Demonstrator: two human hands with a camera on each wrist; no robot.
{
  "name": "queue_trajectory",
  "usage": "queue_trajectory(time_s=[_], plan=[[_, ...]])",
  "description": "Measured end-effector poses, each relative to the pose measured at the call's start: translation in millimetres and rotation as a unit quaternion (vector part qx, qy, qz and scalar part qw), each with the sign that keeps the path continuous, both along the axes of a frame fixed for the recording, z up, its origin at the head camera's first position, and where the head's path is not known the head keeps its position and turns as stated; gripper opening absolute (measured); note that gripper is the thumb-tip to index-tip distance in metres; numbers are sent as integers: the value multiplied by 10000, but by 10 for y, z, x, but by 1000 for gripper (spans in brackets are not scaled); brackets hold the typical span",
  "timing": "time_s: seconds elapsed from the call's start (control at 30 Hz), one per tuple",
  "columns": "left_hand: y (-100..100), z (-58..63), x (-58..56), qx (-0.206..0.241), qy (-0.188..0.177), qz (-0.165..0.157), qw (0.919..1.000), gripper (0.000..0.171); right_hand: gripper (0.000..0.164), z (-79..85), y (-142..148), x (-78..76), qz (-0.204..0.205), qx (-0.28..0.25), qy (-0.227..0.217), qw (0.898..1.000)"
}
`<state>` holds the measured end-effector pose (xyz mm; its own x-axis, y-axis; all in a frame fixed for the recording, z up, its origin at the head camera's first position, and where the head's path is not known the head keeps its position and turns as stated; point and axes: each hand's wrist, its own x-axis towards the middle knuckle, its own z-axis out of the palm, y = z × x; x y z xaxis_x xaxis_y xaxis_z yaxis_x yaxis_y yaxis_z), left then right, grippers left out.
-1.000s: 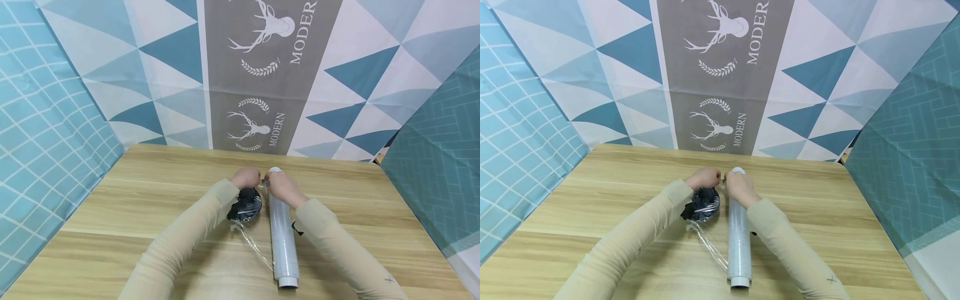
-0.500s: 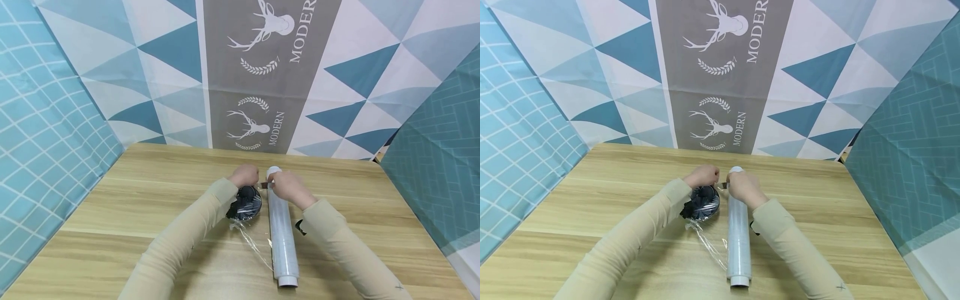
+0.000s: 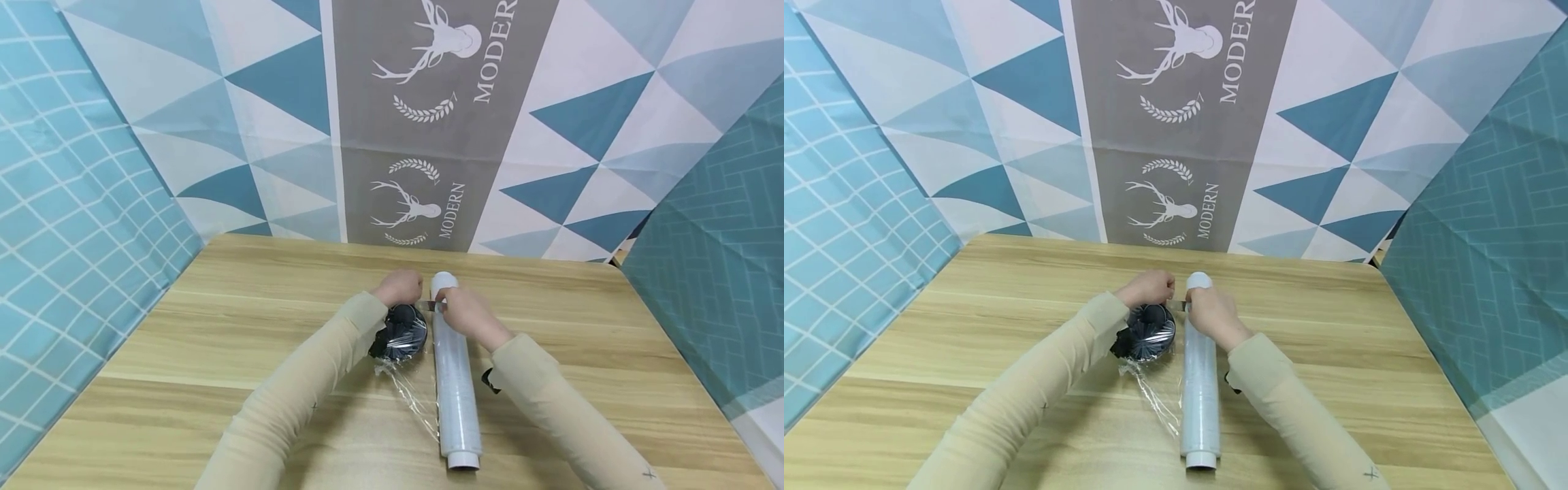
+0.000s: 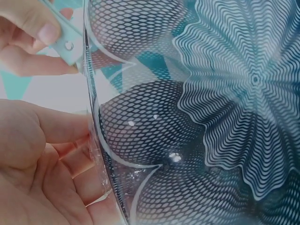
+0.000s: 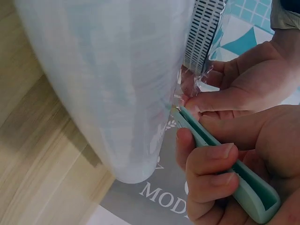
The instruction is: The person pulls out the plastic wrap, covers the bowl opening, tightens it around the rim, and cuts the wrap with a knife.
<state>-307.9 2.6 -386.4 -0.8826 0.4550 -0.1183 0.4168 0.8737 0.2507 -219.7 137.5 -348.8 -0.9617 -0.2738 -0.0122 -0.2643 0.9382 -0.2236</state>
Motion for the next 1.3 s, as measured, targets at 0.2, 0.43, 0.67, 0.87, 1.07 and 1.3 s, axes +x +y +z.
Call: queue_trajectory(time_s=[0.2,0.43,0.67,0.87,1.07,1.3], plan=[[8,141,101,-60,-216,91,9997,17,21,-7,74,36,41,-59,-57,10000],[-7,-97,-66,10,75,-74,9999,19,18,-36,143,130,227,-16,-52,9997],[-1,-668,-537,54,334,-29,9994,17,17,-65,155,244,208,-97,-353,9991],[-4,-402,-369,85,-37,17,10000,18,17,-65,138,355,94,-230,-362,9990],[-31,-146,-129,148,-24,11,9999,19,15,-62,130,476,75,-418,-432,9982],[-38,246,218,191,-217,260,9992,22,13,-49,108,602,47,-623,-608,9962]])
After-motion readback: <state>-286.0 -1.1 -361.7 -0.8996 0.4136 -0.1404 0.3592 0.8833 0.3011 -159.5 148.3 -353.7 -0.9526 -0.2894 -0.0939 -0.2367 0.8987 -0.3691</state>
